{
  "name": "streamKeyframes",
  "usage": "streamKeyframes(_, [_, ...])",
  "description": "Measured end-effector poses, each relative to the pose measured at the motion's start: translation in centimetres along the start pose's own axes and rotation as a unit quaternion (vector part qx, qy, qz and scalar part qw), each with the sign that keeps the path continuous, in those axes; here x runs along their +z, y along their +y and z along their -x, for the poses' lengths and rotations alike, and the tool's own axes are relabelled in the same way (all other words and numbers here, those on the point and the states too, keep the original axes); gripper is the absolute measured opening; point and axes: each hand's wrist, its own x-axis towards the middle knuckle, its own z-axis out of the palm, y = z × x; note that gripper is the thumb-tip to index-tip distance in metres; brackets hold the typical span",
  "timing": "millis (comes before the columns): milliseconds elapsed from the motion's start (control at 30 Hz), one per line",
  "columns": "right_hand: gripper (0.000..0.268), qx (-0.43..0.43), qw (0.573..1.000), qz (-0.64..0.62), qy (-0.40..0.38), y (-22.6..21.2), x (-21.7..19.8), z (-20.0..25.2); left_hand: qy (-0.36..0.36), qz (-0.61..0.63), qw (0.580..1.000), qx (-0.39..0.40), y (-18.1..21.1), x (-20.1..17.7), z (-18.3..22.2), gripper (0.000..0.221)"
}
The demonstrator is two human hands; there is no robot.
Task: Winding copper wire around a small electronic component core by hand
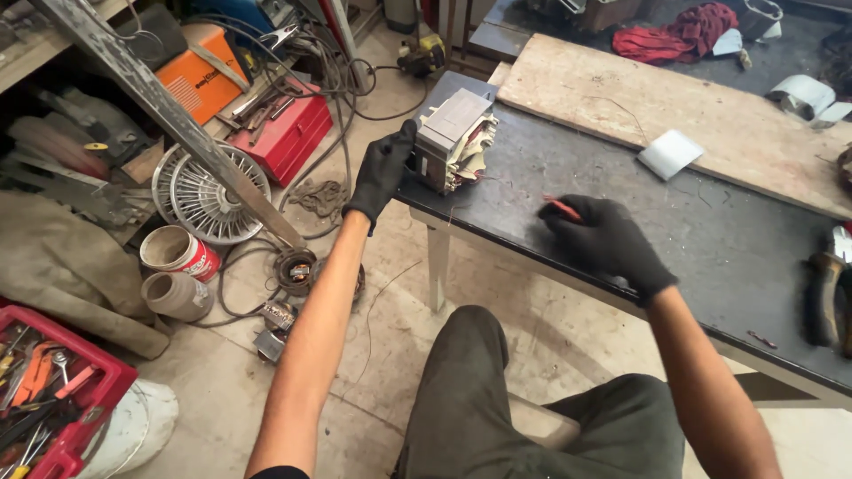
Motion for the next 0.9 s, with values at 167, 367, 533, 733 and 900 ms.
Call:
streamKeyframes(167, [0.037,0.022,0.998,0.051,0.035,4.1,-3.4,2.7,0.007,-0.015,1.0,0.008,2.2,0.1,2.0,0.045])
streamKeyframes(367, [0.031,0.088,0.987,0.02,0.132,7.5,-7.3,7.6,0.017,0.086,0.995,0.056,1.8,0.7,1.7,0.036])
streamKeyframes(533, [0.024,0.017,0.974,0.03,0.223,9.2,-8.9,11.1,0.048,0.019,0.997,0.054,2.7,0.7,2.0,0.045])
streamKeyframes(733, [0.024,-0.092,0.915,0.199,0.34,8.9,-7.7,10.1,0.096,-0.05,0.992,0.061,1.5,1.2,1.0,0.051])
streamKeyframes(900, [0.019,-0.195,0.893,0.146,0.377,3.0,-5.7,8.1,0.081,-0.011,0.993,0.083,1.8,1.1,1.4,0.042])
